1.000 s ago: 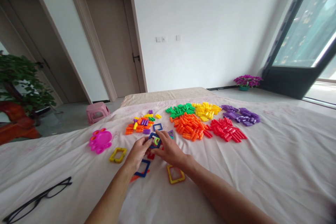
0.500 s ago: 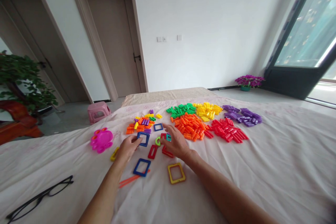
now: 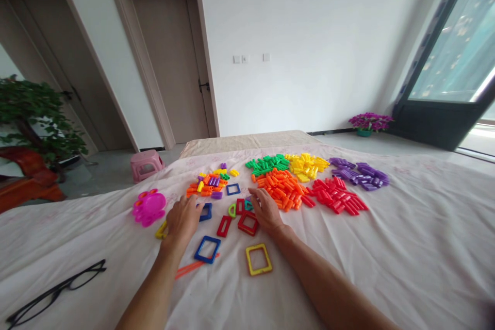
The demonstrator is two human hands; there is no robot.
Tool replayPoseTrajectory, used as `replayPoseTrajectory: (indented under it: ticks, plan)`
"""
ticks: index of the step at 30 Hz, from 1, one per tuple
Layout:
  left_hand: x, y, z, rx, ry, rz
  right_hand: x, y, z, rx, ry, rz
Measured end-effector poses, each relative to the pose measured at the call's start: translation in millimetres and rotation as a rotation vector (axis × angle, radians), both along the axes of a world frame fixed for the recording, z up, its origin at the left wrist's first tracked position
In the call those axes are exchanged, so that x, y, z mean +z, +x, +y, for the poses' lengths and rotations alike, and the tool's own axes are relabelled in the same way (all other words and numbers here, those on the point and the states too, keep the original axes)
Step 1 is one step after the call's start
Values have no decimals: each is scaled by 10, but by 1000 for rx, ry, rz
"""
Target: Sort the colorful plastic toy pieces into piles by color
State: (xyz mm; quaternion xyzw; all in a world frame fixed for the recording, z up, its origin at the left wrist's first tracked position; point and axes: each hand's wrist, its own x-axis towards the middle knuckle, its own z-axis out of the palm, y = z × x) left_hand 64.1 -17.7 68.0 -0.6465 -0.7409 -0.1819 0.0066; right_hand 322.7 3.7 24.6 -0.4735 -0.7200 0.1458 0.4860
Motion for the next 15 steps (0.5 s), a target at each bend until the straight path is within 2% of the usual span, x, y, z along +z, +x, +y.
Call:
replayPoseTrajectory:
  ticks: [3, 9, 12, 15]
  plan:
    - [28, 256, 185, -198, 38, 45, -13, 5, 19, -14, 13, 59]
    - [-38, 757, 668, -420, 15, 79, -30, 33, 24, -25, 21, 144]
    - [-76, 814, 786, -486, -19, 106, -45, 41, 39, -28, 9, 181]
    - [-67, 746, 809, -536, -22, 126, -68, 44, 69, -17, -3, 202]
